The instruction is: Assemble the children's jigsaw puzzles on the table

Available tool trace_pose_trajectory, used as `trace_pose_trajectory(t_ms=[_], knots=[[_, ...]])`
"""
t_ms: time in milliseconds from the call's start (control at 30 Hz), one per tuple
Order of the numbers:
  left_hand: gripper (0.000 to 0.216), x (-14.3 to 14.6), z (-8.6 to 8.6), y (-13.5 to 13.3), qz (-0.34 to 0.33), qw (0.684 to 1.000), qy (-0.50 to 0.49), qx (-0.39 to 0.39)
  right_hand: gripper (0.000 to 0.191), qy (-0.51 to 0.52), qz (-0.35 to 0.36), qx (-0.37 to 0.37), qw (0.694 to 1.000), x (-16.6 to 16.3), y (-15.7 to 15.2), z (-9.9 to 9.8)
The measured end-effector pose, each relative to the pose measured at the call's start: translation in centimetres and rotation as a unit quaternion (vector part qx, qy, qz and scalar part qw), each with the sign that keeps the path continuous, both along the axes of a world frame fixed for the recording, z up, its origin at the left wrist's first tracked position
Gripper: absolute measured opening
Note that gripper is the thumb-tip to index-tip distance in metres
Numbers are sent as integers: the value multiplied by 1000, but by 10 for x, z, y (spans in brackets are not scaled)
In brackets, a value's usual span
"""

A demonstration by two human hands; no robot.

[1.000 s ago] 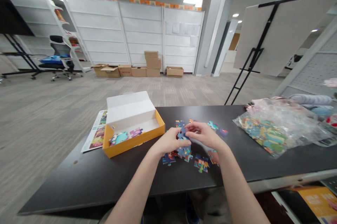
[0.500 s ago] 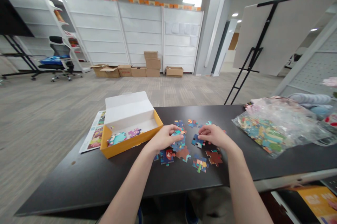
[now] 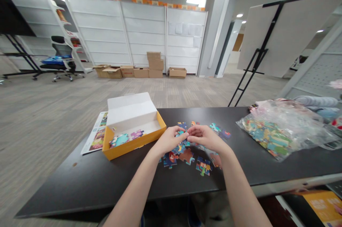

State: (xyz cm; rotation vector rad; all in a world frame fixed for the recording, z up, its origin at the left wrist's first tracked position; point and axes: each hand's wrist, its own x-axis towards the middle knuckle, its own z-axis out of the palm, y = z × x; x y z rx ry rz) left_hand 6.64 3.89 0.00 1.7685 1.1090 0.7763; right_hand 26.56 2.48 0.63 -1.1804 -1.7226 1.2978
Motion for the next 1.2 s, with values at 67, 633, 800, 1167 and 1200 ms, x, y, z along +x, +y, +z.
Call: trace_pose_trajectory(t_ms=[67,633,800,1167,1200], knots=[[46,-1,1,-1,-9,1000,-1,17,38,14,1,-14,1000,-1,2,-3],[57,-40,19,-8,-83,991,102,-25,11,-217,-10,201,955,0,13,-23],[61,-50,20,-14,-67,989,131,-16,15,-279,29,256,925,-2,17,-29],[53,-43,8,-8,-103,993,63,-5,31,-348,-12,270,898,-13,19,-34],[56,-41,8,-8,-107,993,54,-4,28,-333,-20,267,904,-14,18,-32]])
